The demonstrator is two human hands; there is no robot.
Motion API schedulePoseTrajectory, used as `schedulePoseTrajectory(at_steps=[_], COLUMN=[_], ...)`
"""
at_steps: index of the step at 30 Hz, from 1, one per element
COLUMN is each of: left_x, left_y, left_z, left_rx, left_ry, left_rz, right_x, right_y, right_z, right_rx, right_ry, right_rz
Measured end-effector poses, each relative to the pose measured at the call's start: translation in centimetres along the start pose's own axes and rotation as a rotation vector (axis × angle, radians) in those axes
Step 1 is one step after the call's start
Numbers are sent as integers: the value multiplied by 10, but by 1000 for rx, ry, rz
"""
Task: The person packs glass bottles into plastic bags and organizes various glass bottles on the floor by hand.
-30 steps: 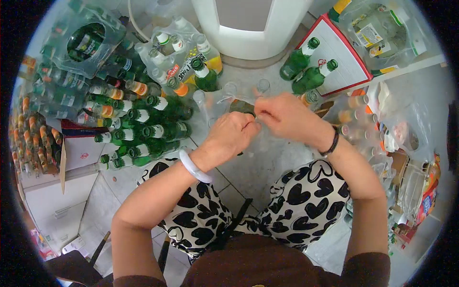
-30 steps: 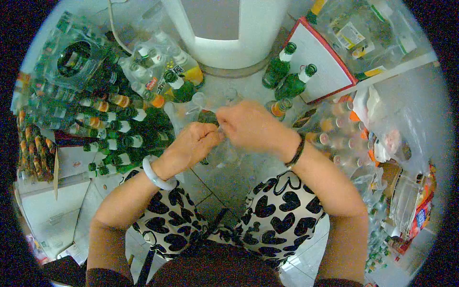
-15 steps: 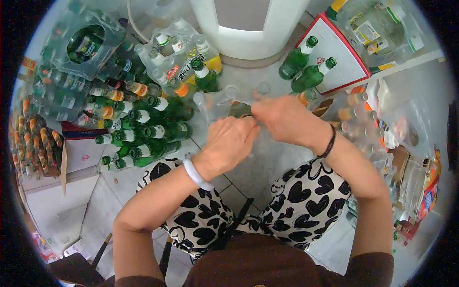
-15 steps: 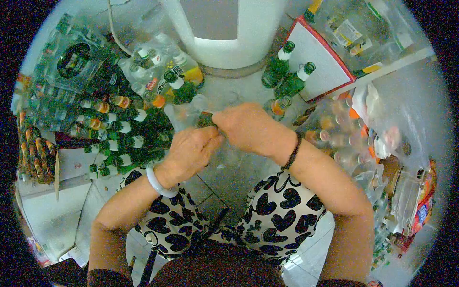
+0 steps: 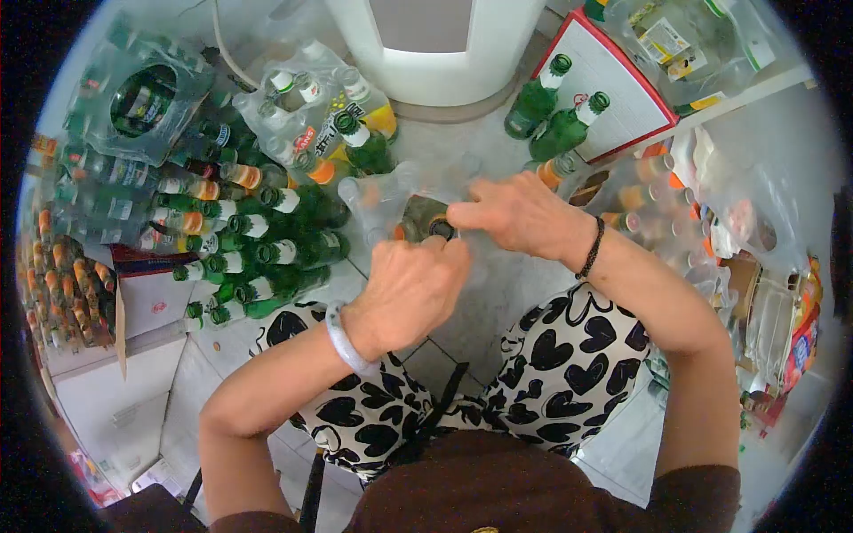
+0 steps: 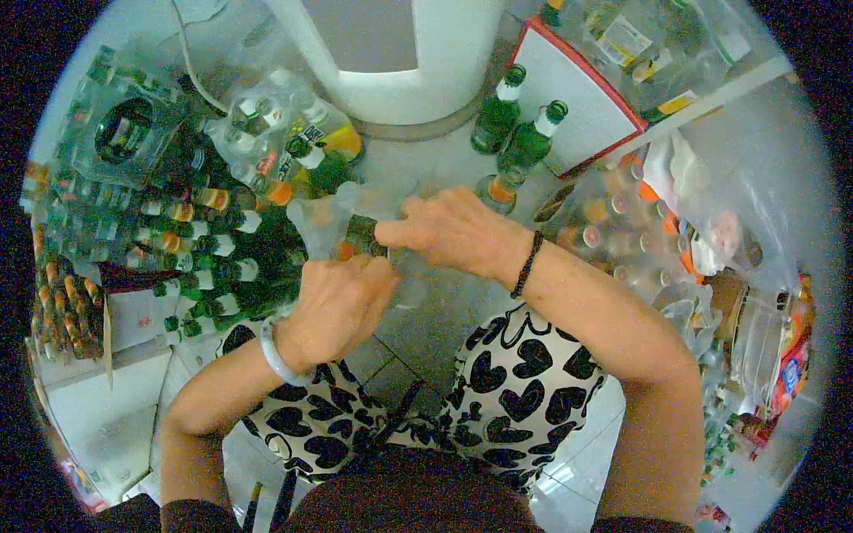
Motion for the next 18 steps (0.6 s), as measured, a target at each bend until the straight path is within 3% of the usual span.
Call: schedulePoseTrajectory(at_steps=[2,6,9,11,13,15,16,18], left_x=[5,1,-7,-7,7,11,12,13], left_y=[-5,-3,-5,-9,-9,-6,-2,4], left_z=[-5,2,-1,0,7,14,26,49], left_rx=[-73,17,-7,-52,-74,-103,-1,137], left_ry=[48,29,-34,-93,-143,-193,-127,-43], left_rz=[-41,-44,41,93,104,117,102,51], right_x=[-8,2,8,55,82,84,83,75], right_y=[0,3,1,-6,-15,-26,-33,-42], right_z=[1,3,-1,-18,-40,-58,-68,-79], right_rx=[2,17,-32,-180,-425,-540,-649,-703], right_ry=[34,-20,-1,45,-67,-206,-347,-300], right_rz=[119,58,141,-294,-445,-361,-276,-197])
Point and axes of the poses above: each hand's wrist, its own y-axis towards the middle knuckle, its own x-axis out of the back of the hand, z = x × y, the point moved 7 cm from there along y, towards the middle knuckle, and after that the axes turned 6 degrees about y, right-handed, at the moved point
